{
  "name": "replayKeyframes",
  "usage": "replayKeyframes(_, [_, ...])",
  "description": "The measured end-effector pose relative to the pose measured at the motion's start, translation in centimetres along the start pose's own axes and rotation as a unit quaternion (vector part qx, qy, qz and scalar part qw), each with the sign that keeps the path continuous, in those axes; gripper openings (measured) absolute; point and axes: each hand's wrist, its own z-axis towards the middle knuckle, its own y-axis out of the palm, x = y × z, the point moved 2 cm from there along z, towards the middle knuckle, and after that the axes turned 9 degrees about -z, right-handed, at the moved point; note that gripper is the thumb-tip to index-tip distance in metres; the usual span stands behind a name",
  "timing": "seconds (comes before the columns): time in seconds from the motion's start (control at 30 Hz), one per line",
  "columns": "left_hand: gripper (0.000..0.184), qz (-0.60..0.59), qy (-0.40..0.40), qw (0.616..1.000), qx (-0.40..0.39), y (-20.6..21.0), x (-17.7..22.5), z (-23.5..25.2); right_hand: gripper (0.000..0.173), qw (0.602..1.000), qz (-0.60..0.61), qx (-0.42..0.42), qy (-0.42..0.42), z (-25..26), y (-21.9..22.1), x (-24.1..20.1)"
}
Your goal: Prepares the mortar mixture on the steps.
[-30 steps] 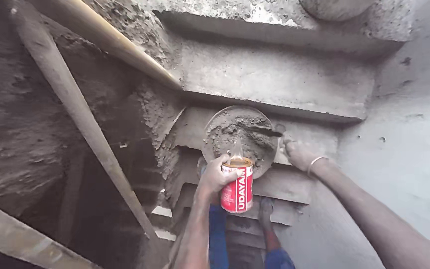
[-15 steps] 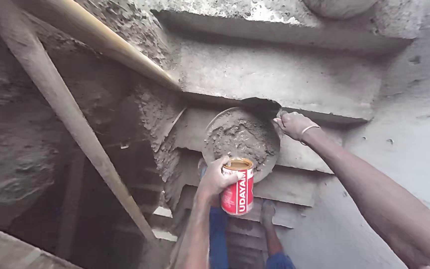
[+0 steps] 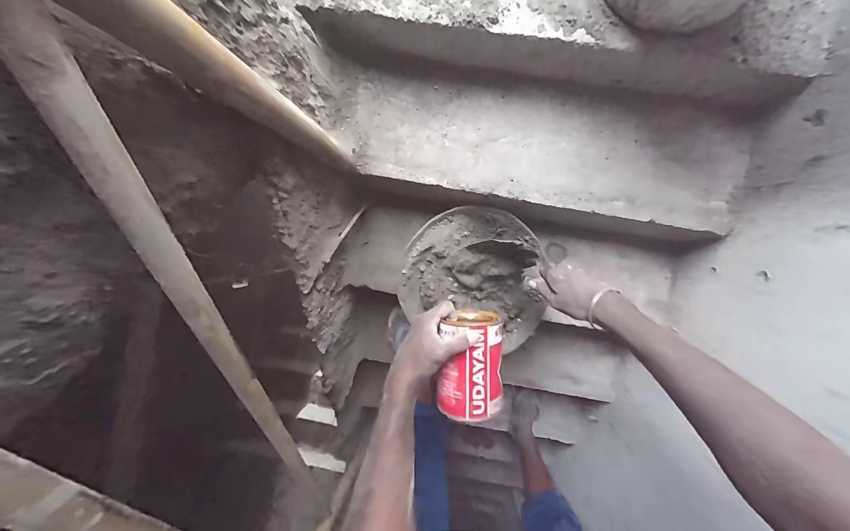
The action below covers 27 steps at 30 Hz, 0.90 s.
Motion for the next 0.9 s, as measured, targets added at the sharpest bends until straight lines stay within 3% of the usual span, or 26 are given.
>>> replayKeyframes(0.1, [0.055, -0.027, -0.014, 1.0, -0.007, -0.1, -0.1, 0.0, 0.056, 0.995, 0.066, 0.024, 0.074, -5.5, 0.8, 0.0])
replayKeyframes(0.2, [0.059, -0.103, -0.009, 0.995, -0.007, 0.1, -0.4, -0.1, 0.051, 0.956, 0.241, 0.029, 0.167, -9.0, 4.6, 1.5])
replayKeyframes(0.33, [0.071, -0.208, -0.018, 0.978, -0.019, 0.5, -0.6, 0.0, 0.049, 0.819, 0.53, -0.022, 0.22, -7.3, 12.0, 0.8])
replayKeyframes(0.4, [0.079, -0.242, -0.022, 0.97, -0.018, 0.6, -0.7, -0.4, 0.049, 0.752, 0.629, -0.071, 0.184, -3.7, 14.9, -1.3])
replayKeyframes(0.47, [0.089, -0.262, -0.014, 0.965, -0.009, 0.3, -0.4, -0.6, 0.047, 0.711, 0.679, -0.099, 0.153, -0.2, 16.3, -1.9])
replayKeyframes(0.53, [0.099, -0.235, -0.001, 0.972, 0.006, -0.7, -0.2, -0.8, 0.045, 0.72, 0.676, -0.09, 0.127, 0.6, 16.3, -1.5])
replayKeyframes(0.57, [0.103, -0.204, 0.0, 0.979, 0.018, -1.3, -0.4, -1.2, 0.044, 0.742, 0.654, -0.081, 0.122, -0.2, 16.3, -1.5])
replayKeyframes(0.67, [0.114, -0.099, 0.015, 0.992, 0.076, -3.0, -0.7, -1.9, 0.042, 0.871, 0.473, -0.02, 0.132, -2.8, 15.1, -2.0])
replayKeyframes(0.73, [0.12, -0.037, 0.04, 0.991, 0.124, -4.3, -0.5, -2.5, 0.045, 0.929, 0.346, 0.01, 0.134, -4.3, 13.4, -3.4])
replayKeyframes(0.83, [0.124, 0.036, 0.084, 0.977, 0.19, -5.6, -0.4, -3.4, 0.045, 0.935, 0.33, 0.06, 0.115, -7.4, 11.8, -5.4])
replayKeyframes(0.9, [0.125, 0.075, 0.122, 0.964, 0.223, -6.2, -0.4, -3.4, 0.039, 0.896, 0.424, 0.085, 0.106, -10.1, 11.5, -5.9])
